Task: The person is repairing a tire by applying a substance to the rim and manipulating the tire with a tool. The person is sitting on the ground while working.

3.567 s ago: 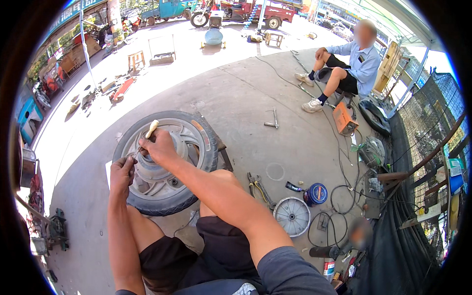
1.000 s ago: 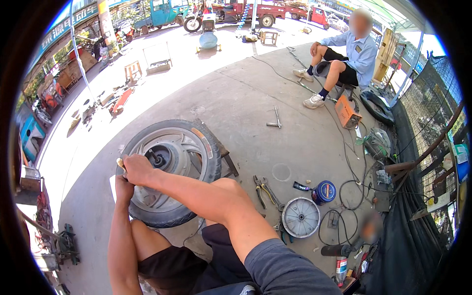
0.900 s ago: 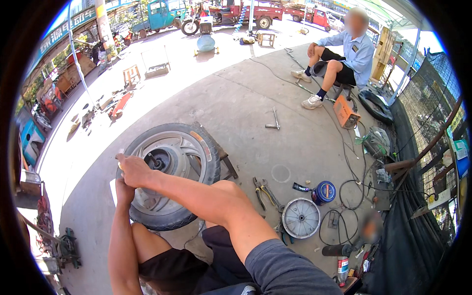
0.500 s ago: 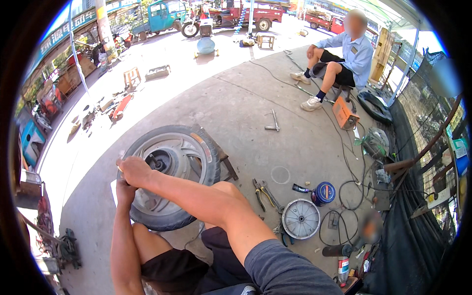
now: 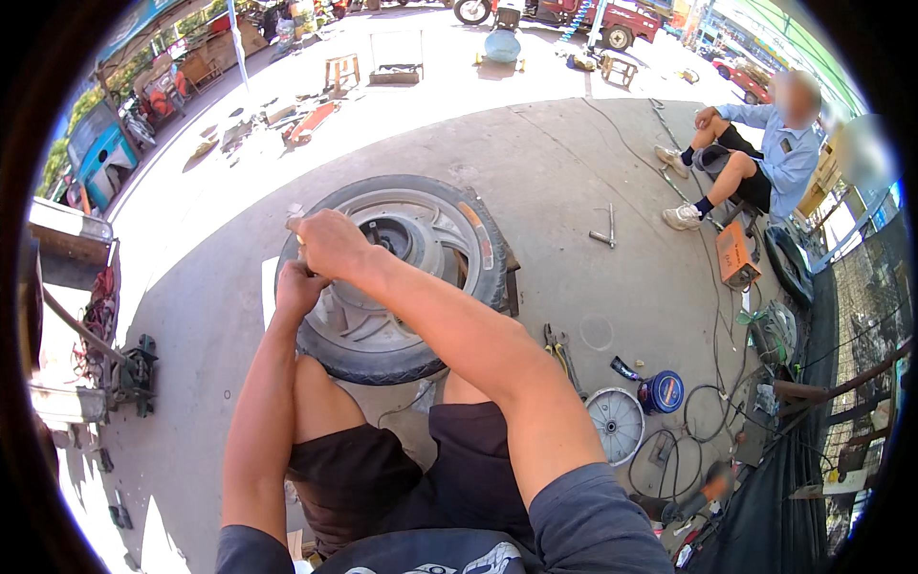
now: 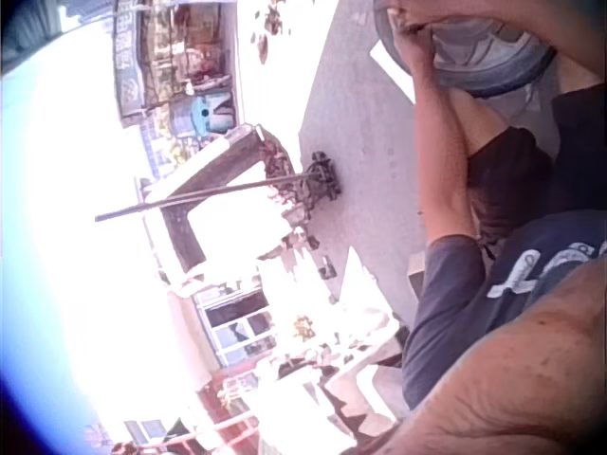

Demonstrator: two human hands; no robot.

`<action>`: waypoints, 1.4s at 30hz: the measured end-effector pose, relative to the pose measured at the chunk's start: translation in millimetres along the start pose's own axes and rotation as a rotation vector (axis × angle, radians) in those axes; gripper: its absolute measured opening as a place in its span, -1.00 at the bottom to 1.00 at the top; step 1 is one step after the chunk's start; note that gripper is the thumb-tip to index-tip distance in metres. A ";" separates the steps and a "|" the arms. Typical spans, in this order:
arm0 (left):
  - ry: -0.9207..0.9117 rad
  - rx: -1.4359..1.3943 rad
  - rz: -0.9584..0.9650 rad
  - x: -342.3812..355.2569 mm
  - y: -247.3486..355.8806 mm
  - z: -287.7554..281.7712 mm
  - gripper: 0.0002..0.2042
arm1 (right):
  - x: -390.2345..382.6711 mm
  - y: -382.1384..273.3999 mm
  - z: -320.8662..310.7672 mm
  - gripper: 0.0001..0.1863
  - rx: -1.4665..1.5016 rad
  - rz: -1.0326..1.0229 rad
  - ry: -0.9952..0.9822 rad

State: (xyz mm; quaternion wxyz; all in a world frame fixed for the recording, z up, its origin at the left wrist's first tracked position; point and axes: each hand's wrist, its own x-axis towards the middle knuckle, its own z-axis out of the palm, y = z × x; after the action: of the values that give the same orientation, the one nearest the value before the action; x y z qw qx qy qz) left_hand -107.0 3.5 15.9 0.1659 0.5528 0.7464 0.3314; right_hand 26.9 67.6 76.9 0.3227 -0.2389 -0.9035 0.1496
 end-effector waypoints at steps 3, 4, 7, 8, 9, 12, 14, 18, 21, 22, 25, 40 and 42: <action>-0.054 -0.022 0.012 3.6 4.0 6.2 -0.80 | -3.8 7.0 -13.2 -0.53 -0.032 -0.015 -0.021; -0.052 -0.040 0.016 3.6 5.2 6.8 -0.79 | -2.6 8.1 -16.9 -0.53 -0.043 -0.030 -0.020; -0.061 -0.002 -0.034 3.5 3.8 3.1 -0.78 | -0.1 8.4 -12.5 -0.54 -0.086 -0.038 -0.018; -0.061 -0.007 -0.044 3.5 1.9 2.4 -0.78 | 3.0 10.8 -7.1 -0.54 -0.053 -0.053 0.005; -0.075 0.005 -0.063 1.1 6.6 -1.4 -0.78 | 4.9 12.8 -2.5 -0.55 -0.020 -0.063 0.027; -0.104 0.005 -0.107 -1.2 16.1 -5.2 -0.79 | 4.2 11.3 -4.1 -0.55 0.033 0.022 -0.013; -0.071 0.057 -0.092 -3.3 12.0 -5.8 -0.80 | 1.7 4.2 -4.4 -0.49 0.022 0.052 -0.040; -0.055 0.064 -0.094 -2.9 20.3 -10.2 -0.80 | 1.3 5.0 -6.9 -0.40 -0.050 0.009 0.007; -0.003 0.039 -0.047 -13.2 26.1 -6.9 -0.79 | -6.7 11.8 -2.0 -0.54 -0.021 -0.004 0.073; 0.031 0.029 -0.012 -11.2 25.5 -5.1 -0.79 | -8.3 13.9 -2.1 -0.61 -0.017 -0.012 0.100; -0.049 -0.018 -0.012 -2.2 11.1 -3.5 -0.80 | -11.0 9.1 -1.0 -0.63 -0.019 -0.025 0.107; 0.197 0.106 0.139 29.2 -52.9 32.6 -0.74 | -17.2 6.2 0.8 -0.58 -0.009 0.083 0.099; 0.022 0.065 0.031 11.2 -2.0 16.4 -0.66 | -22.9 9.7 3.7 -0.73 0.005 0.109 0.163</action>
State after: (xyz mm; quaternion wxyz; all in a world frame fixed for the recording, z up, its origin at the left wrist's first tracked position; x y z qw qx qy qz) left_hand -102.1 18.7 3.9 0.1342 0.5657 0.7499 0.3157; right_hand 43.2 63.2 58.3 0.3872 -0.2982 -0.8596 0.1490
